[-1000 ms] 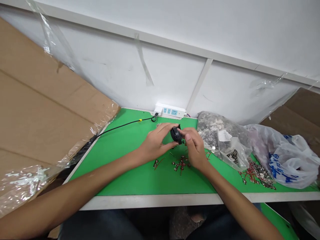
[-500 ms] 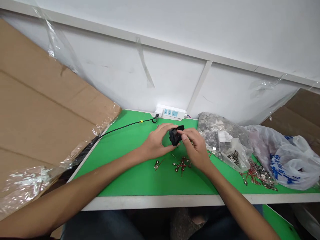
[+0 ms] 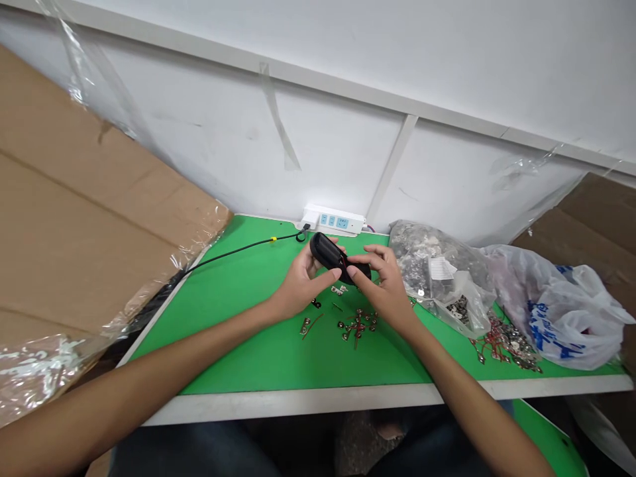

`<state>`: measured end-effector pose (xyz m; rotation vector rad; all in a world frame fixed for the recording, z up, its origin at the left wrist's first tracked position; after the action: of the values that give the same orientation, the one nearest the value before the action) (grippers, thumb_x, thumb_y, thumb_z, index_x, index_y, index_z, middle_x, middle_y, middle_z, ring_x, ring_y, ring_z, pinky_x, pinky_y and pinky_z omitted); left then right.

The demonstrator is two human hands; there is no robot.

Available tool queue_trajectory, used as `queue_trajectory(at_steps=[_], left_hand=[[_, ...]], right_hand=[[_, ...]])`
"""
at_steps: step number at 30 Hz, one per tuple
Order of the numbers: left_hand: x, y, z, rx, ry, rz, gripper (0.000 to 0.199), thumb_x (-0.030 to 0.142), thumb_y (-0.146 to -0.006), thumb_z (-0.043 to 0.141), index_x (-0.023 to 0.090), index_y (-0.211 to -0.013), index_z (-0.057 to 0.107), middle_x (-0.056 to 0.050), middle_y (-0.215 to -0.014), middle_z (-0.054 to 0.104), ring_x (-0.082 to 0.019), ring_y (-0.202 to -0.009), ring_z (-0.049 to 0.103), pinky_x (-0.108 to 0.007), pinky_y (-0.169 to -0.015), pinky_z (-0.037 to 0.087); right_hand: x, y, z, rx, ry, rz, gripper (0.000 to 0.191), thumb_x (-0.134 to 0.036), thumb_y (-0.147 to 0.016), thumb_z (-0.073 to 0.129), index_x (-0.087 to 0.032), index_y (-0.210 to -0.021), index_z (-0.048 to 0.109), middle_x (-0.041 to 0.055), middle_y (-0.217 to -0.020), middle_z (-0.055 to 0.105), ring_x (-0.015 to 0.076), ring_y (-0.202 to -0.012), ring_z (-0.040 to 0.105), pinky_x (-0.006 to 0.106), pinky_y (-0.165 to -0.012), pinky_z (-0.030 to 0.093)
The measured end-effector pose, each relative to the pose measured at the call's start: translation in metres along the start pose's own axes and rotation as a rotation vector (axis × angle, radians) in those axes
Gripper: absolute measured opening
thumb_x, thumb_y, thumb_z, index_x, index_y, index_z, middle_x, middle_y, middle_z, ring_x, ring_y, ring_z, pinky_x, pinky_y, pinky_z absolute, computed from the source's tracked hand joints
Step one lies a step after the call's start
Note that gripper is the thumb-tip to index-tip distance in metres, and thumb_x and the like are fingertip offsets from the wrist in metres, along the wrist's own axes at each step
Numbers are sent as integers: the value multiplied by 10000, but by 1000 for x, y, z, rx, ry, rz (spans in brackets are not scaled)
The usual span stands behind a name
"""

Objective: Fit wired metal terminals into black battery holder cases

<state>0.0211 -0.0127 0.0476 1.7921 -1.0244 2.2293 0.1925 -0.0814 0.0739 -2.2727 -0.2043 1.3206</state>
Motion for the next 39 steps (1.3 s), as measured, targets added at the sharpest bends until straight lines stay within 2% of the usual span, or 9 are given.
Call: queue_trajectory(at_steps=[3, 9, 15, 21, 24, 28, 31, 35, 39], left_hand=[[-7, 2, 3, -34, 33, -62, 674, 399, -907, 824, 168, -1472, 537, -184, -1456, 680, -325, -1359, 670, -506, -1161, 560], [-10, 6, 8, -94, 21, -102, 732, 425, -906, 815, 171, -1530, 528, -183, -1439, 704, -334, -1322, 694, -452, -1041, 629], [-8, 5, 9, -144, -39, -44, 678, 479, -982, 699, 186, -1569, 527, -162, -1507, 666, -349, -1402, 635, -513, -1183, 534], [15, 11, 15, -240, -429, 236, 570, 487, -1093, 448, 210, -1583, 540, -151, -1537, 630, -353, -1418, 602, -555, -1225, 473], [27, 14, 21, -288, -574, 379, 571, 366, -1080, 492, 265, -1641, 459, -140, -1546, 610, -323, -1409, 594, -524, -1205, 485], [39, 16, 27, -341, -683, 546, 691, 258, -993, 626, 325, -1654, 437, -138, -1542, 607, -321, -1426, 581, -524, -1201, 488], [45, 16, 29, -350, -722, 609, 743, 251, -989, 639, 351, -1680, 385, -137, -1569, 597, -322, -1434, 593, -544, -1202, 499], [49, 16, 27, -303, -807, 650, 762, 158, -999, 578, 359, -1697, 347, -135, -1536, 634, -300, -1398, 638, -517, -1157, 544], [48, 18, 26, -306, -841, 709, 799, 99, -979, 573, 315, -1710, 333, -160, -1515, 647, -293, -1398, 647, -484, -1143, 574]], right_hand=[[6, 2, 7, -82, -117, 75, 289, -494, -1018, 664, -315, -1194, 807, 112, -1467, 564, 306, -1504, 469, 556, -1270, 365], [14, 2, 15, -132, -205, 155, 273, -514, -992, 682, -281, -1056, 808, 108, -1399, 643, 290, -1433, 555, 527, -1246, 397], [10, 4, 21, -190, -177, 165, 324, -551, -1019, 638, -254, -967, 756, 104, -1360, 643, 274, -1389, 569, 507, -1234, 389], [3, 10, 29, -295, -179, 103, 230, -431, -1047, 604, -246, -947, 697, 70, -1270, 682, 245, -1250, 622, 456, -1132, 476], [-6, 11, 30, -318, -179, 5, 161, -362, -1055, 589, -262, -1072, 714, 67, -1266, 700, 244, -1207, 639, 436, -1065, 529], [-26, 13, 21, -236, -118, -198, 266, -319, -1076, 562, -303, -1308, 690, 74, -1365, 692, 260, -1283, 622, 482, -1152, 482], [-33, 15, 17, -203, -94, -236, 301, -346, -1097, 519, -318, -1349, 680, 84, -1361, 687, 277, -1285, 623, 500, -1129, 506], [-36, 16, 18, -233, -96, -228, 324, -366, -1114, 480, -325, -1354, 694, 83, -1366, 688, 282, -1263, 630, 516, -1137, 507], [-34, 15, 20, -252, -157, -214, 327, -374, -1121, 481, -339, -1349, 713, 67, -1404, 684, 273, -1281, 629, 506, -1165, 486]])
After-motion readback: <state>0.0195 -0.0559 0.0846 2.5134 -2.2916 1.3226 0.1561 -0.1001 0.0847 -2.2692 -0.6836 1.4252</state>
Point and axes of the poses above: each hand's wrist, its own y-axis away from the middle knuckle, its own z-axis out of the palm, x = y × z, the point moved 7 cm from there along -y, towards the middle knuckle
